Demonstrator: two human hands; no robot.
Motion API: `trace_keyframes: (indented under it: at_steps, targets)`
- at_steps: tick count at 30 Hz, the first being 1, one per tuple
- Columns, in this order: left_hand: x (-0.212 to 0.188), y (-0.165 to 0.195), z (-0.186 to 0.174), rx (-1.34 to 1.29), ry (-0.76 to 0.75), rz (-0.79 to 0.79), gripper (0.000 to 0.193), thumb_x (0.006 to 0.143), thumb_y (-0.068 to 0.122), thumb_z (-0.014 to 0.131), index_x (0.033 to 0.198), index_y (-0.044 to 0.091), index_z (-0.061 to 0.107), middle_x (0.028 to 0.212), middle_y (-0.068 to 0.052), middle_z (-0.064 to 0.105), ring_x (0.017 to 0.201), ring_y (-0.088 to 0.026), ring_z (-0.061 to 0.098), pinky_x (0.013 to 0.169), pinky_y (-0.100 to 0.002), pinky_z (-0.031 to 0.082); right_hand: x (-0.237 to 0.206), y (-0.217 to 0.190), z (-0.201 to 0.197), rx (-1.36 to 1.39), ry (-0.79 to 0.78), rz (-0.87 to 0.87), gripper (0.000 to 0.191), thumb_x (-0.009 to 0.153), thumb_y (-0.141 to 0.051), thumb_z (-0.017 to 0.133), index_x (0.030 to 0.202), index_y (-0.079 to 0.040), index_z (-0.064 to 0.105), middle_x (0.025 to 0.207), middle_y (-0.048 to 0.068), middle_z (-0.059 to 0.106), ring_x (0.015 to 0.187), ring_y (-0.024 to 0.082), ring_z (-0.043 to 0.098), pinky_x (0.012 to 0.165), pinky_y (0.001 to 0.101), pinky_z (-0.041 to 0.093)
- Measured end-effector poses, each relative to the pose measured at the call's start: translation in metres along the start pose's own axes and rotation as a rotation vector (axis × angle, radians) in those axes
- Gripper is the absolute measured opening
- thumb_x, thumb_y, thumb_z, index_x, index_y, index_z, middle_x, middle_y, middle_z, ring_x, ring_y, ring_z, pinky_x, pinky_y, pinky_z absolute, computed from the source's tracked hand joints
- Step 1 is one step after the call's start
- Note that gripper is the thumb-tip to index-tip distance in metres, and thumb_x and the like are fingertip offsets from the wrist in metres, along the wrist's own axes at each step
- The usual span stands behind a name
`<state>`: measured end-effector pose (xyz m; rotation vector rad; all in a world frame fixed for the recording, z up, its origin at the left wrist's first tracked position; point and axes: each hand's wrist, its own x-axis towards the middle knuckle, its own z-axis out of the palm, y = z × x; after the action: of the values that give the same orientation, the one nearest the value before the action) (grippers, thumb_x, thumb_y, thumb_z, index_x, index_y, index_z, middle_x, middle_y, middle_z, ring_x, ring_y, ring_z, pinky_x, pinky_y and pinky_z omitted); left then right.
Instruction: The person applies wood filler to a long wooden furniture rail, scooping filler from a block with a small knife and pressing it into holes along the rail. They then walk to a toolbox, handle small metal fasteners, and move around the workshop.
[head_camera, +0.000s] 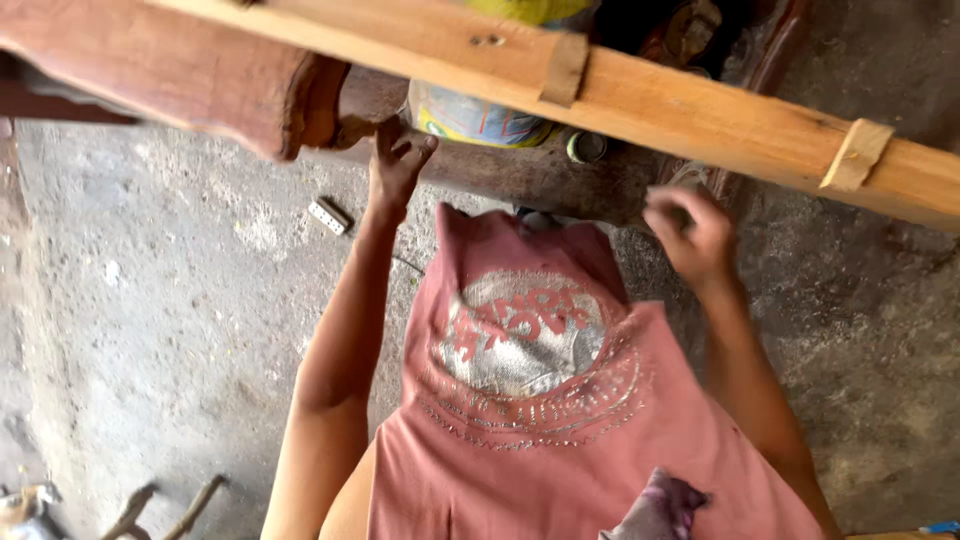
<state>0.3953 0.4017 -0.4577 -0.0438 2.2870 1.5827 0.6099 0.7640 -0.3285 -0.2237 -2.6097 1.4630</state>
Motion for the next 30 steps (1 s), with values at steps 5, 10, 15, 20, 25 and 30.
trace_keyframes:
  at_steps: [5,10,15,20,25,30]
  targets:
    - [0.070,0.039,0.024,-0.193,-0.154,0.067,0.089,0.082,0.034,0.087,0.148,0.001,0.037,0.146,-0.020,0.049,0.134,-0.032,0.054,0.109,-0.044,0.052,0.155,0.041,0.037,0.267,0.131,0.081,0.079,0.095,-0.040,0.082,0.152,-0.002,0.043,0.153,0.017,0.050,0.143,0.031,0.048,0.117,0.0497,0.043]
    - [0.130,0.073,0.045,-0.423,-0.309,0.150,0.092,0.077,0.022,0.092,0.149,0.003,0.038,0.144,-0.016,0.053,0.133,-0.029,0.056,0.110,-0.043,0.054,0.257,0.021,0.050,0.621,0.216,-0.010,0.094,0.091,-0.050,0.085,0.155,-0.004,0.034,0.154,0.016,0.046,0.142,0.027,0.047,0.115,0.0448,0.044]
    - [0.141,0.081,0.078,-0.484,-0.415,0.187,0.098,0.072,0.011,0.097,0.150,0.006,0.038,0.141,-0.013,0.057,0.132,-0.027,0.058,0.111,-0.042,0.056,0.278,0.002,0.061,0.088,0.454,0.061,0.034,0.091,-0.028,0.084,0.097,0.000,0.066,0.089,0.012,0.067,0.079,0.019,0.060,0.071,0.0367,0.050]
    - [0.138,0.083,0.093,-0.495,-0.432,0.210,0.097,0.069,0.004,0.099,0.148,0.005,0.043,0.137,-0.012,0.061,0.131,-0.027,0.060,0.111,-0.044,0.057,0.269,0.014,0.056,0.102,0.469,0.255,0.036,0.100,-0.013,0.075,0.078,-0.001,0.049,0.061,0.008,0.049,0.059,0.016,0.042,0.057,0.0344,0.034]
    - [0.141,0.079,0.115,-0.384,-0.356,0.204,0.101,0.065,0.014,0.101,0.145,0.004,0.041,0.134,-0.010,0.063,0.127,-0.024,0.061,0.109,-0.041,0.055,0.260,0.042,0.046,0.307,0.623,0.066,0.028,0.100,-0.001,0.071,0.080,-0.003,0.051,0.075,0.000,0.054,0.073,0.008,0.051,0.066,0.0285,0.044]
    - [0.138,0.070,0.143,-0.170,-0.248,0.424,0.104,0.063,0.034,0.104,0.145,0.002,0.047,0.139,-0.016,0.058,0.132,-0.026,0.056,0.113,-0.041,0.050,0.252,0.070,0.032,0.222,0.660,0.086,0.026,0.101,0.004,0.074,0.084,-0.001,0.055,0.080,-0.001,0.058,0.077,0.009,0.052,0.069,0.0276,0.045]
